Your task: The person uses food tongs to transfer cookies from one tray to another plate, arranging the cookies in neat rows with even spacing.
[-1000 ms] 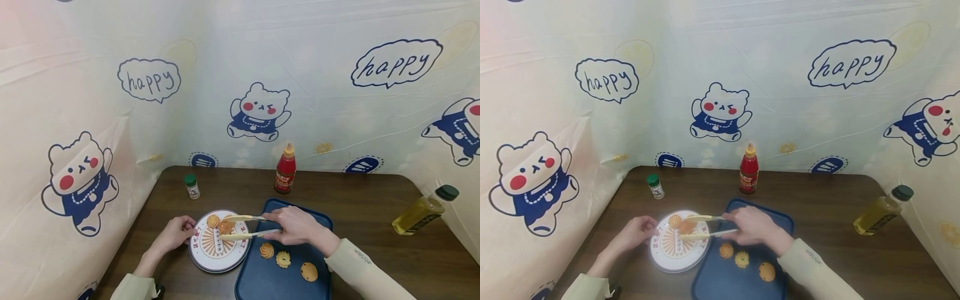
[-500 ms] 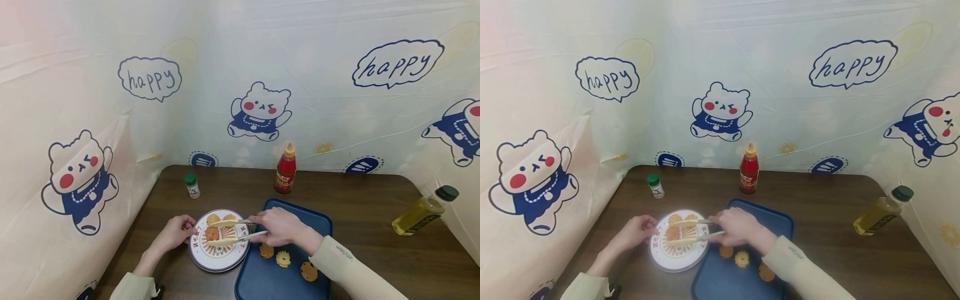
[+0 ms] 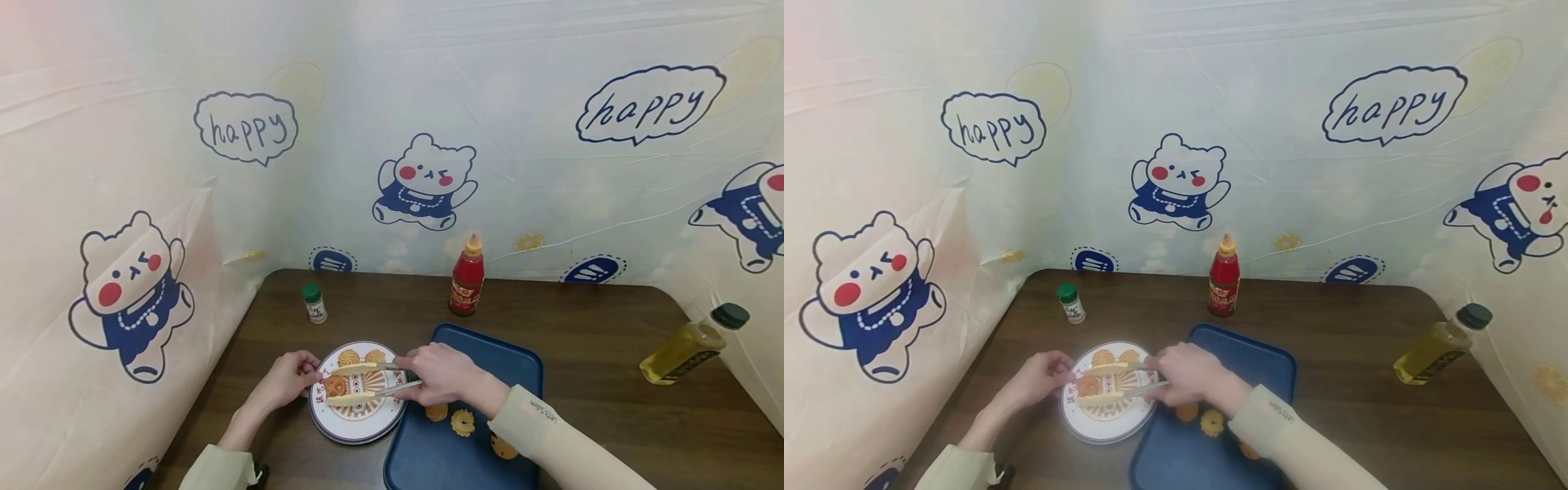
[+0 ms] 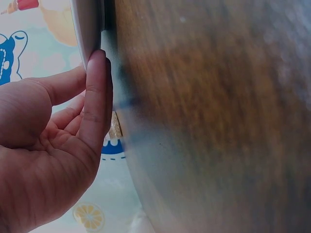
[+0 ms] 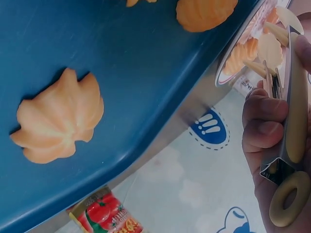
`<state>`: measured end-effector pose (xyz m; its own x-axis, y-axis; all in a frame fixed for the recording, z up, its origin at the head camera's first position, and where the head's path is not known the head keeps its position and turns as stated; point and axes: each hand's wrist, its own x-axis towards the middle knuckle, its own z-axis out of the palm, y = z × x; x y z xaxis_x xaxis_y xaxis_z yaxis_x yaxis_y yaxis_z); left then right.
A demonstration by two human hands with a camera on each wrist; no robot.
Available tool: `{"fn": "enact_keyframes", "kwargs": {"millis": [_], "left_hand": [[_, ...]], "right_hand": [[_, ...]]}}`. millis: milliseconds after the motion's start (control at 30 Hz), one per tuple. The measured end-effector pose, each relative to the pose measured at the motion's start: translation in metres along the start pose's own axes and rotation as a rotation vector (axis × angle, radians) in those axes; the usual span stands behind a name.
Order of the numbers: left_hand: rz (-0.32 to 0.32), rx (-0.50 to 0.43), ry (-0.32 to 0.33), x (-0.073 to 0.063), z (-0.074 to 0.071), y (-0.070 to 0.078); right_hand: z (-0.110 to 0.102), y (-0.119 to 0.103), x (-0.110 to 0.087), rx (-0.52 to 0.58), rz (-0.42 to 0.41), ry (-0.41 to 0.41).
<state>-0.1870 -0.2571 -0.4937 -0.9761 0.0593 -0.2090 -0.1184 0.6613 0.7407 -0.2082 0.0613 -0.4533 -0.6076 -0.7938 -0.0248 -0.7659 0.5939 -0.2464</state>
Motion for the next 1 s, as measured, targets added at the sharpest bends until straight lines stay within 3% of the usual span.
{"fn": "enact_keyframes", "kwargs": {"millis": [1000], "left_hand": [[-0.002,0.011,0.000,-0.0013,-0.0004,0.0024]], "right_hand": [[0.0022,-0.0048,0.0029,0.014,0.046,-0.038]]}}
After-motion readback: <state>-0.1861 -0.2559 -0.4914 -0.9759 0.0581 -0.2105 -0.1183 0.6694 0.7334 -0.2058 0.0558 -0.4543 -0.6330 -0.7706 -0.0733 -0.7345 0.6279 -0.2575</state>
